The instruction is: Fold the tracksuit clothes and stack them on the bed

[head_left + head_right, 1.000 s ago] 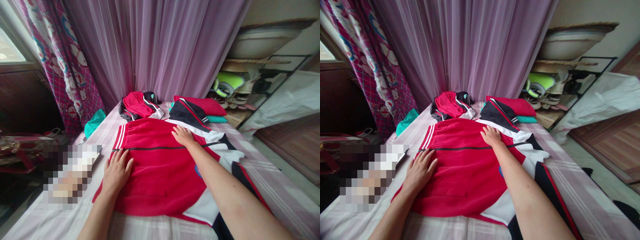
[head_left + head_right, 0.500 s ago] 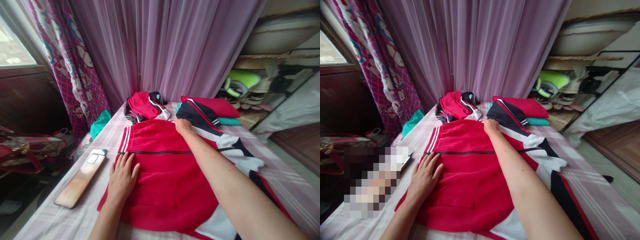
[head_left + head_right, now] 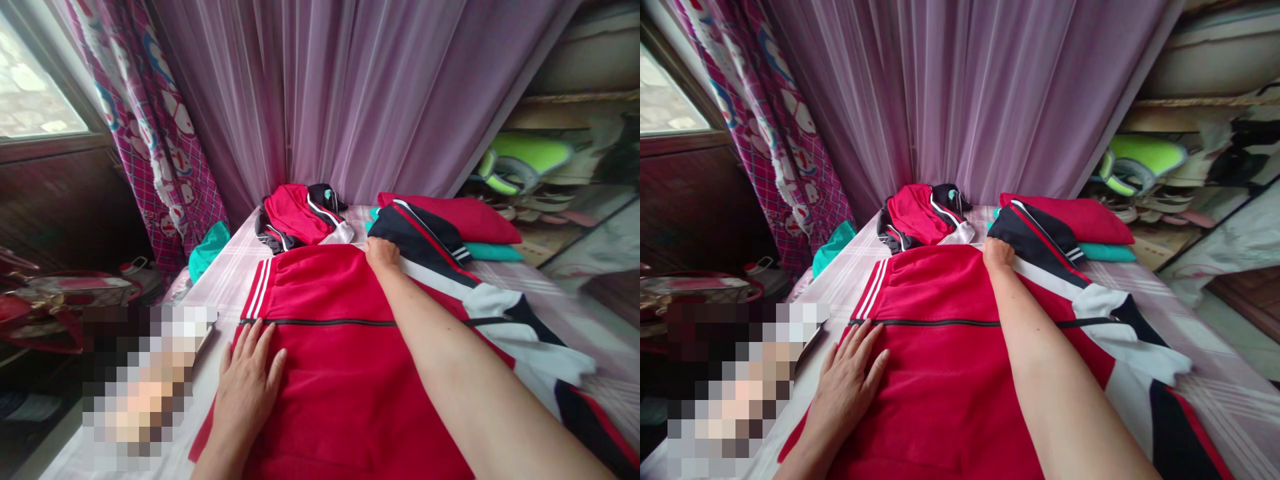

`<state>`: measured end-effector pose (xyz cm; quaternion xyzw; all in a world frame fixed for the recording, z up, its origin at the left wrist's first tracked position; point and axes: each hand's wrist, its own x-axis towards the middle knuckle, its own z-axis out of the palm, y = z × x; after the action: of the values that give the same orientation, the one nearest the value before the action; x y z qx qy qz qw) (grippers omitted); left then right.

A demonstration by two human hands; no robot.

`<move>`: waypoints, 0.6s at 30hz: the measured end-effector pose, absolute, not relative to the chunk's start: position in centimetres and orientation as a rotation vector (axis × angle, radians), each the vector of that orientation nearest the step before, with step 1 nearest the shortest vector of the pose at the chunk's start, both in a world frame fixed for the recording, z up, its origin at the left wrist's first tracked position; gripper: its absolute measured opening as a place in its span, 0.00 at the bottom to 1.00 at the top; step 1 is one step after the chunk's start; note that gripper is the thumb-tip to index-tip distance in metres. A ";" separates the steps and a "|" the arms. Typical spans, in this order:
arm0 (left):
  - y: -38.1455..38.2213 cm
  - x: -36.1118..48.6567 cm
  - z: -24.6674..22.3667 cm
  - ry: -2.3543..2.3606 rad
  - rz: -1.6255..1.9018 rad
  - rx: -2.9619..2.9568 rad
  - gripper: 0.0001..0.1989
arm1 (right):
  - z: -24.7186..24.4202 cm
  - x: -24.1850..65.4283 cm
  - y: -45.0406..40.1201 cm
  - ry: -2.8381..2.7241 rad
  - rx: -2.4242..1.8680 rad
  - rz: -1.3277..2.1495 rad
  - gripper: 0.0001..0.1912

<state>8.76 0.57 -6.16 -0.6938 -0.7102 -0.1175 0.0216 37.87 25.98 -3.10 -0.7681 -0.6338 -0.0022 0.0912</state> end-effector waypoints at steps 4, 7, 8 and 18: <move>0.6 8.8 -6.1 -2.225 -0.361 -2.148 0.25 | -3.7 37.1 26.3 -1.842 -2.257 -0.020 0.20; 0.6 8.9 -5.9 -2.239 -0.364 -2.144 0.25 | -3.7 36.7 25.2 -1.896 -2.193 -0.005 0.22; 0.6 9.0 -5.8 -2.241 -0.368 -2.145 0.25 | -3.7 36.7 24.3 -1.940 -2.149 0.007 0.23; 0.8 9.3 -4.5 -2.272 -0.290 -2.189 0.27 | -4.6 40.1 13.9 -2.221 -2.134 0.141 0.31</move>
<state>9.31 0.81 -4.50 -0.6908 -0.7171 -0.0915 -0.0135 40.11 13.92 -4.62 -0.6919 -0.7200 0.0457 0.0293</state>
